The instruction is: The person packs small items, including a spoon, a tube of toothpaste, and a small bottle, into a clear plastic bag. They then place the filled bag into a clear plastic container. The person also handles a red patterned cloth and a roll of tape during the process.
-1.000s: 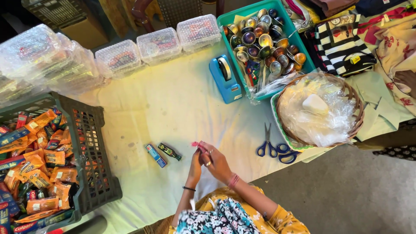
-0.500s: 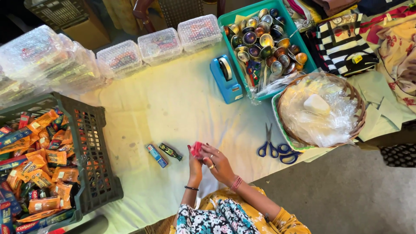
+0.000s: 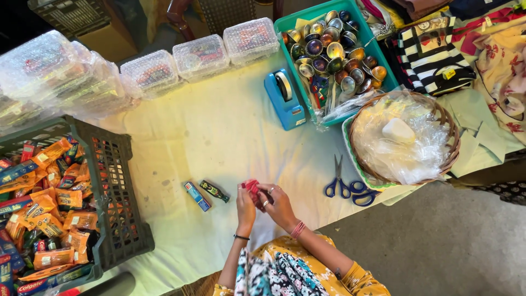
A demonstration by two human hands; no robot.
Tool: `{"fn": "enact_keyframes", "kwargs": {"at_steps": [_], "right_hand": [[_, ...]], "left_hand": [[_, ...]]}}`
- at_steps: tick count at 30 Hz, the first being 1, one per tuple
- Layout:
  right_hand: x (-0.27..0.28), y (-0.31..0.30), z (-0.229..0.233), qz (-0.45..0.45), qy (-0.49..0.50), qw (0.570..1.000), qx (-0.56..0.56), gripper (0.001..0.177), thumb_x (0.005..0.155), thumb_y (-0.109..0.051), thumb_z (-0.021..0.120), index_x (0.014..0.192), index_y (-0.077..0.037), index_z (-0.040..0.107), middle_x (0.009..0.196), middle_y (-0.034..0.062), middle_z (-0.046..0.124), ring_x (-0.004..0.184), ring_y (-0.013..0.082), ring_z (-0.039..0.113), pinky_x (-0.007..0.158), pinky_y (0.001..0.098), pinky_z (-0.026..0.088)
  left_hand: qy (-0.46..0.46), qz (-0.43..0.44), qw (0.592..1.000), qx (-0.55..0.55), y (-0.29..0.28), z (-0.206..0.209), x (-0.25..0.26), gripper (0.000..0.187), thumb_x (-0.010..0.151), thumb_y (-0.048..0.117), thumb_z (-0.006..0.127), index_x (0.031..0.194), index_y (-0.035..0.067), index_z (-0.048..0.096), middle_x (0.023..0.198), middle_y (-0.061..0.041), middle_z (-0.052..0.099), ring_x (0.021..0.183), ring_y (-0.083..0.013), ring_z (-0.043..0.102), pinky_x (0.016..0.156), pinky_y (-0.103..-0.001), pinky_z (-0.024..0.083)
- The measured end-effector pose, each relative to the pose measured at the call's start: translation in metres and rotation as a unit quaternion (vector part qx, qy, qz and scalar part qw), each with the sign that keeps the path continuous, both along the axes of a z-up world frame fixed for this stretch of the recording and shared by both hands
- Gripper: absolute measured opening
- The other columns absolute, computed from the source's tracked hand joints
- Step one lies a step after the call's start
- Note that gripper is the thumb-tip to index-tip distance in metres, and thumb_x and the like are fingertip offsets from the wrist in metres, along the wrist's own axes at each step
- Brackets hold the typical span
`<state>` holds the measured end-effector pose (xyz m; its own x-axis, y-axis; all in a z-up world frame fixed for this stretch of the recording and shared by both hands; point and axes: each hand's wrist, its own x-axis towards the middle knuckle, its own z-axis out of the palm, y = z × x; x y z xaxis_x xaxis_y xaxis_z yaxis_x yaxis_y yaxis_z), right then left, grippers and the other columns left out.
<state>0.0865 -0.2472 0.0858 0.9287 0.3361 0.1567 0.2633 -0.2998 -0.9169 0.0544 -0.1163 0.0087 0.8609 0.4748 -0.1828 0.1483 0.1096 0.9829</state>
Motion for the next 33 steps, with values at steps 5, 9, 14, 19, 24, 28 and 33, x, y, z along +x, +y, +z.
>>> {"fn": "enact_keyframes", "kwargs": {"at_steps": [5,9,14,19,24,28,33], "right_hand": [[0.009,-0.005,-0.014,0.005,0.315,0.947,0.061,0.025,0.105,-0.018,0.051,0.093,-0.001,0.065,0.071,0.0091,0.066,0.063,0.0236,0.067,0.062,0.0374,0.057],[-0.006,-0.004,-0.028,0.035,0.093,0.994,-0.037,0.023,0.104,-0.018,0.056,0.090,0.000,0.063,0.074,0.0163,0.062,0.066,0.0251,0.061,0.063,0.0376,0.051],[0.019,-0.001,-0.032,-0.051,0.223,0.973,0.025,0.027,0.103,-0.021,0.050,0.089,-0.001,0.060,0.072,0.0175,0.064,0.065,0.0284,0.064,0.063,0.0410,0.052],[-0.002,0.001,-0.047,-0.008,0.165,0.986,-0.007,0.026,0.104,-0.021,0.048,0.096,0.000,0.060,0.077,0.0194,0.064,0.069,0.0296,0.064,0.066,0.0406,0.051],[0.012,-0.001,-0.052,-0.029,0.143,0.989,-0.017,0.027,0.104,-0.023,0.050,0.097,0.000,0.061,0.079,0.0196,0.067,0.070,0.0310,0.067,0.066,0.0422,0.051],[0.017,-0.004,-0.037,0.011,0.163,0.985,-0.062,0.027,0.105,-0.024,0.048,0.098,0.000,0.060,0.078,0.0217,0.065,0.069,0.0330,0.064,0.066,0.0425,0.050],[0.003,0.001,-0.055,0.029,0.125,0.992,0.000,0.026,0.105,-0.022,0.048,0.099,0.001,0.059,0.077,0.0181,0.064,0.067,0.0281,0.064,0.064,0.0414,0.049]], "left_hand": [[0.114,-0.040,0.983,0.138,-0.012,0.074,0.004,0.040,0.104,0.027,0.035,0.131,0.009,0.059,0.088,-0.018,0.073,0.067,-0.0334,0.066,0.063,-0.043,0.048],[0.039,0.011,0.983,0.178,-0.009,0.052,0.003,0.037,0.105,0.025,0.036,0.130,0.007,0.057,0.090,-0.017,0.073,0.071,-0.0317,0.069,0.064,-0.043,0.051],[0.070,-0.054,0.980,0.180,-0.014,0.037,-0.002,0.036,0.106,0.026,0.039,0.128,0.006,0.059,0.088,-0.020,0.073,0.079,-0.0314,0.072,0.066,-0.042,0.054],[0.072,-0.014,0.986,0.148,-0.012,0.050,0.004,0.032,0.106,0.027,0.043,0.122,0.005,0.060,0.085,-0.018,0.072,0.075,-0.0297,0.072,0.065,-0.041,0.054],[0.066,-0.007,0.989,0.129,-0.003,0.009,-0.001,0.026,0.105,0.027,0.050,0.108,0.002,0.058,0.082,-0.016,0.070,0.071,-0.0243,0.069,0.065,-0.039,0.053],[0.038,-0.034,0.998,0.022,-0.001,0.010,-0.003,0.024,0.103,0.024,0.051,0.119,0.005,0.051,0.087,-0.012,0.063,0.070,-0.0170,0.058,0.062,-0.036,0.048],[-0.064,-0.045,0.995,0.057,0.001,0.030,0.000,0.031,0.108,0.021,0.042,0.131,0.006,0.056,0.103,-0.007,0.066,0.086,-0.0131,0.061,0.075,-0.031,0.050]]}}
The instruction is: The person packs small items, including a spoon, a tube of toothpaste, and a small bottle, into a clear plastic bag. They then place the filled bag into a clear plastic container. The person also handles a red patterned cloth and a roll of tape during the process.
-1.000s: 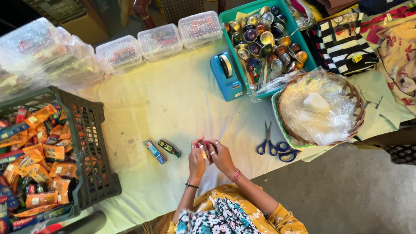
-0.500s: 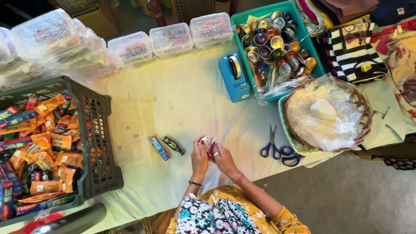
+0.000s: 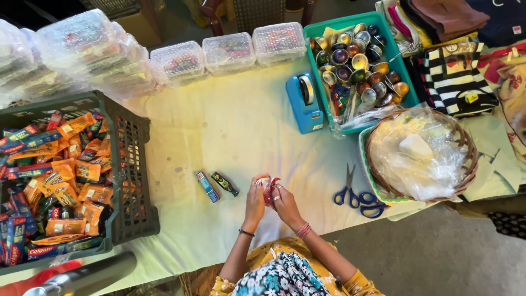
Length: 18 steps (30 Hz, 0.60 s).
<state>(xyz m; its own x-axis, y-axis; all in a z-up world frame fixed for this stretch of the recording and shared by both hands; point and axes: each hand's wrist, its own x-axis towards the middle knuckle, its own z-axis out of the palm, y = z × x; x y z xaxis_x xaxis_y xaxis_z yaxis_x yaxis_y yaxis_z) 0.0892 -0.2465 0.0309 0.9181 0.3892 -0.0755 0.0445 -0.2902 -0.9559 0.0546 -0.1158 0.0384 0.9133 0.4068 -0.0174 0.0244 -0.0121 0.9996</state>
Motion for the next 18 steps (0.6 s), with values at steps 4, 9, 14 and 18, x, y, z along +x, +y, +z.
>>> {"fn": "enact_keyframes", "kwargs": {"at_steps": [4,9,14,18], "right_hand": [[0.015,-0.004,0.003,-0.058,0.042,0.997,-0.006,0.027,0.105,-0.021,0.049,0.096,0.001,0.062,0.074,0.0149,0.062,0.066,0.0235,0.058,0.063,0.0410,0.049],[0.009,-0.004,0.018,-0.058,0.042,0.997,-0.005,0.027,0.104,-0.022,0.050,0.098,0.001,0.062,0.074,0.0135,0.063,0.067,0.0204,0.057,0.063,0.0377,0.050],[-0.006,0.001,-0.005,-0.027,0.028,0.999,-0.026,0.027,0.103,-0.022,0.053,0.095,0.002,0.063,0.076,0.0161,0.065,0.067,0.0214,0.062,0.065,0.0372,0.050],[0.013,-0.005,0.009,-0.042,0.111,0.992,-0.037,0.027,0.103,-0.023,0.052,0.096,0.000,0.064,0.074,0.0166,0.065,0.065,0.0218,0.060,0.060,0.0381,0.049]], "left_hand": [[0.097,-0.048,0.994,0.009,-0.001,-0.003,0.001,0.027,0.106,0.022,0.046,0.124,0.004,0.057,0.087,-0.013,0.066,0.074,-0.0186,0.062,0.067,-0.035,0.049],[0.110,-0.031,0.993,-0.020,-0.008,-0.004,0.002,0.026,0.101,0.022,0.052,0.116,0.000,0.053,0.086,-0.014,0.072,0.073,-0.0212,0.069,0.066,-0.036,0.054],[0.045,0.055,0.995,0.062,0.001,-0.050,-0.002,0.024,0.101,0.019,0.056,0.112,-0.002,0.050,0.092,-0.015,0.069,0.081,-0.0240,0.067,0.071,-0.040,0.055],[0.100,0.001,0.995,0.015,0.001,-0.004,-0.003,0.024,0.098,0.019,0.058,0.109,0.000,0.049,0.089,-0.016,0.069,0.076,-0.0280,0.067,0.066,-0.044,0.053]]}}
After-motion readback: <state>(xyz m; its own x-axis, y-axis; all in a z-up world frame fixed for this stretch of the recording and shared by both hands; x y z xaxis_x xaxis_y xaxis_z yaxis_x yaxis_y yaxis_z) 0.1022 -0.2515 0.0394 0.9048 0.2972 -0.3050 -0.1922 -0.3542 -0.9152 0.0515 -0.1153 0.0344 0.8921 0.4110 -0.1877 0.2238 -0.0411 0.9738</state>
